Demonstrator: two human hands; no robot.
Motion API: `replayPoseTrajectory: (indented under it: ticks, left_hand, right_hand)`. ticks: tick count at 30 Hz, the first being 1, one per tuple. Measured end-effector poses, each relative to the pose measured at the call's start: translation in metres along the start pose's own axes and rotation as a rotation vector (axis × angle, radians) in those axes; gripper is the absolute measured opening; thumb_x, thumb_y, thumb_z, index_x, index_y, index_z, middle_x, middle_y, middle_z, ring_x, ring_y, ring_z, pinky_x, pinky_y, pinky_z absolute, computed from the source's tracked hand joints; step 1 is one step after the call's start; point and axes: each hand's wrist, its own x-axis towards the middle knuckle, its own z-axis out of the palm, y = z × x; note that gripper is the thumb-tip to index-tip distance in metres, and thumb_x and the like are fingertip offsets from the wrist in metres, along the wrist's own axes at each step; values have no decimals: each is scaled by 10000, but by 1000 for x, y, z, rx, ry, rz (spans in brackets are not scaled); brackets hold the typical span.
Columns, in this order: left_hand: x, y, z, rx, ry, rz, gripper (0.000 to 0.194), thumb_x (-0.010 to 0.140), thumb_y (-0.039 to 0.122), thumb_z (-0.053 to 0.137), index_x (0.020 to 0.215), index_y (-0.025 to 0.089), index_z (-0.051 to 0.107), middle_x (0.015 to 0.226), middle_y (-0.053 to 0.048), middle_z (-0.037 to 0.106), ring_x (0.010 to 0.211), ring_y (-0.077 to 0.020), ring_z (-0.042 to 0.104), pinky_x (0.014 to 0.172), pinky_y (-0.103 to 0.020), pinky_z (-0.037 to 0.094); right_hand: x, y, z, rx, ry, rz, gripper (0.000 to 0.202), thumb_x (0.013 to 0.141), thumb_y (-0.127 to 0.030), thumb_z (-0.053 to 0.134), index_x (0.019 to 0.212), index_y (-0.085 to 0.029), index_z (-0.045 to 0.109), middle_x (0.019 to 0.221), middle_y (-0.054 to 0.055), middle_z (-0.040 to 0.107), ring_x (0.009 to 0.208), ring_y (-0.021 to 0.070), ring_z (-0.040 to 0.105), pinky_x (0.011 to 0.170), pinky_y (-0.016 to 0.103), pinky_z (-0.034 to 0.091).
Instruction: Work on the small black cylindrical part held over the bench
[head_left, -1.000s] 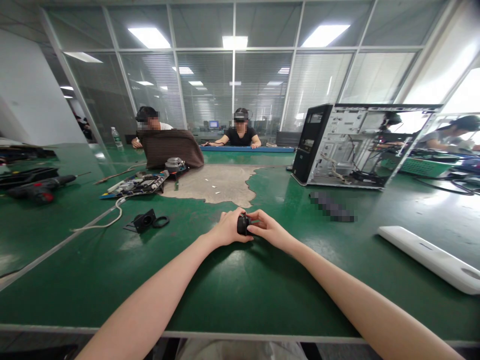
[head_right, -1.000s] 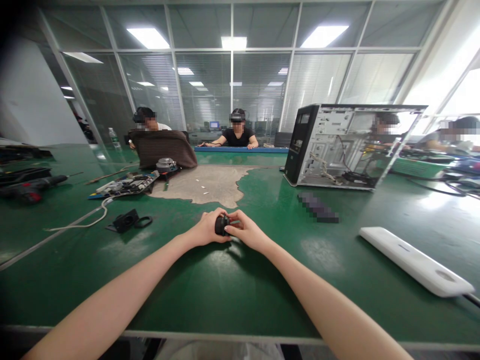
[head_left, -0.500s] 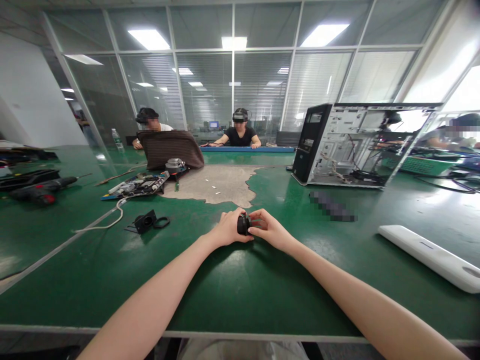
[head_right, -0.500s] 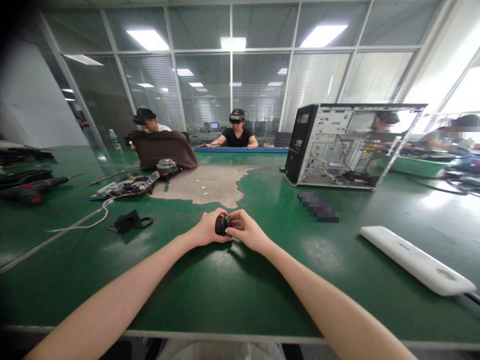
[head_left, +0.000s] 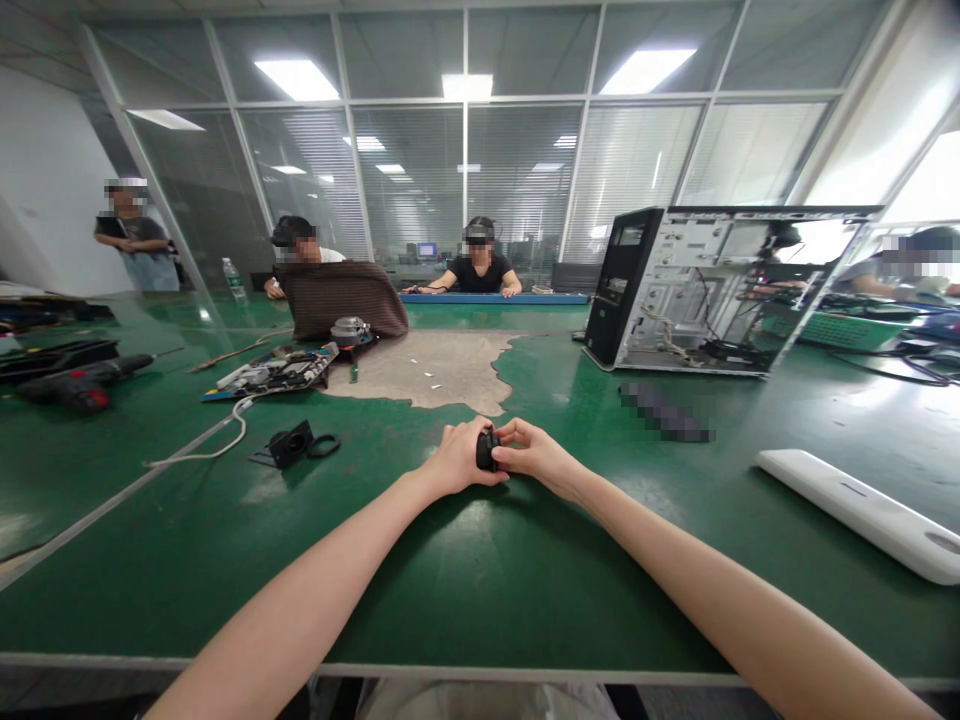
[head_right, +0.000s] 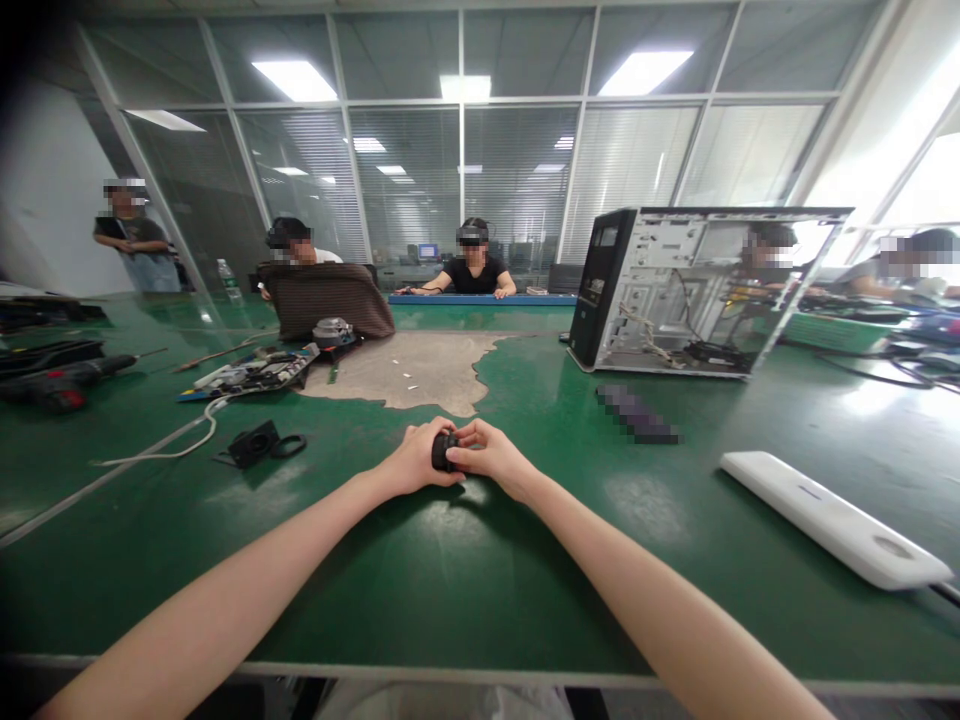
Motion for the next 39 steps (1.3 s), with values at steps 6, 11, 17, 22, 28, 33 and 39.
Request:
replayPoseTrajectory:
  ticks: [6,11,17,22,28,33,39]
  left_hand:
    - [1,1,0,-4,-11,-23,592,507,454,666,986,216,411,929,-14,541,830,-218,510,756,-334,321]
    - [1,-1,2,5,4,3,588,513,467,656,984,215,413,926,-11,540,831,-212,510,758,-328,317]
    - [1,0,2,7,3,4,583,517,479,648,981,214,416,911,-8,546,828,-213,513,763,-328,312]
    - [2,0,2,6,1,-4,579,506,466,657,973,218,419,907,-7,548,827,-215,518,765,-326,312]
    - [2,1,2,1,-6,-36,545,515,424,657,957,220,412,896,1,550,810,-210,529,758,-324,317]
    - [1,2,2,-5,0,-18,577,516,443,655,985,219,404,926,-7,546,835,-217,523,765,-328,314]
    - [1,2,1,-4,-6,-5,567,519,464,651,973,217,416,912,-9,546,831,-215,519,759,-325,315]
  right_hand:
    - [-7,0,4,-135,69,-141,299,609,-333,645,797,-175,475,841,15,575,749,137,558,697,300,450]
    - [-11,6,9,-194,97,-210,221,743,-387,489,855,-199,454,820,0,548,737,122,540,672,281,451]
    - [-4,9,6,-191,30,-186,209,793,-383,410,893,-200,412,717,-24,503,652,99,503,608,252,443]
    - [-6,8,4,-363,52,-245,192,808,-348,384,915,-196,431,785,-4,517,726,123,500,694,295,429]
    - [-17,1,6,-481,50,-372,184,786,-290,439,952,-212,447,900,29,517,843,159,494,757,317,408]
    - [-11,2,7,-314,37,-286,143,800,-323,409,880,-206,420,801,-4,508,691,113,504,640,262,426]
    - [-4,8,3,-254,52,-239,213,759,-332,478,913,-189,445,894,18,509,840,132,496,762,295,419]
